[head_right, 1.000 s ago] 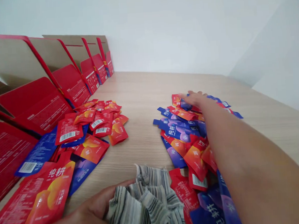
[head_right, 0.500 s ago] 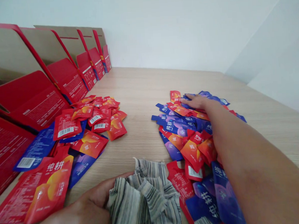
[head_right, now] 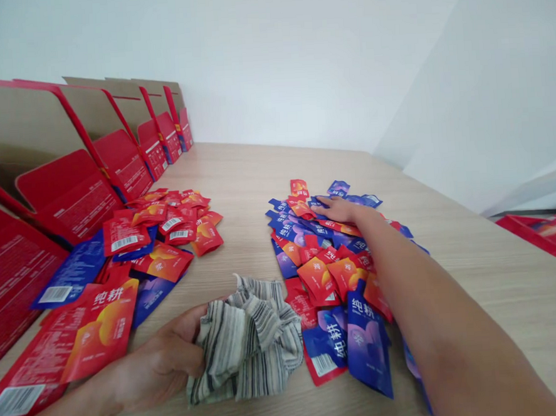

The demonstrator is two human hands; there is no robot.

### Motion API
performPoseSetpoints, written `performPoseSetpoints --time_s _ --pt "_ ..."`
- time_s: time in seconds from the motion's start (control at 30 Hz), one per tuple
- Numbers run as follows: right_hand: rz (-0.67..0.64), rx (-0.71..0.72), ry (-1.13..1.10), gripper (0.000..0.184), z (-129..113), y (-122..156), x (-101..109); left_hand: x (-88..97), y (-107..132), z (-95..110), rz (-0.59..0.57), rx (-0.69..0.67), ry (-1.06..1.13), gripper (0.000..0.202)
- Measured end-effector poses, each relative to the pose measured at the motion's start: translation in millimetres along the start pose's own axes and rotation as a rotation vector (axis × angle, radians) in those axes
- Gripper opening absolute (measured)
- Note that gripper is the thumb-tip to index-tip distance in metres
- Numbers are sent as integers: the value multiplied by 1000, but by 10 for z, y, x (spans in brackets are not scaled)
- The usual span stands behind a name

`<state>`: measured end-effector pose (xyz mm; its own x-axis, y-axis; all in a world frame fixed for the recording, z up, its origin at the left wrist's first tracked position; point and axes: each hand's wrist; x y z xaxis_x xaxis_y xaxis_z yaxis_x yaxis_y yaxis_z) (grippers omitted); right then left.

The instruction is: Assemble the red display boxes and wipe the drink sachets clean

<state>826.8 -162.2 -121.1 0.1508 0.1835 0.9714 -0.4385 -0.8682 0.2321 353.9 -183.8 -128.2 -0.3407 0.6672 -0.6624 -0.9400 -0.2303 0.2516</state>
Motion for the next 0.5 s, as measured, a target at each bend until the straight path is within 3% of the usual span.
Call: performPoseSetpoints --time_s 0.17,0.3,0.37,0.5 --pt "-62 58 -41 95 51 93 197 -9 0 7 -14 40 5 62" --pt "94 -33 -36 85 151 -64 359 2 -20 14 -11 65 40 61" --pt "169 -118 -14 82 189 -209 343 12 -36 16 -7 65 53 62" --pt "172 -217 34 79 222 -543 183 29 -53 27 -27 58 78 65"
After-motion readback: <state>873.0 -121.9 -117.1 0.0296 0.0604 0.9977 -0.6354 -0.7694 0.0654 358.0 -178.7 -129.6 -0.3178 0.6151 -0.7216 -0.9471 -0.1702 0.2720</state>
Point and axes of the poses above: each hand's wrist, its own y-axis away from the middle knuckle, its own x-axis out of the back of the hand, z = x × y
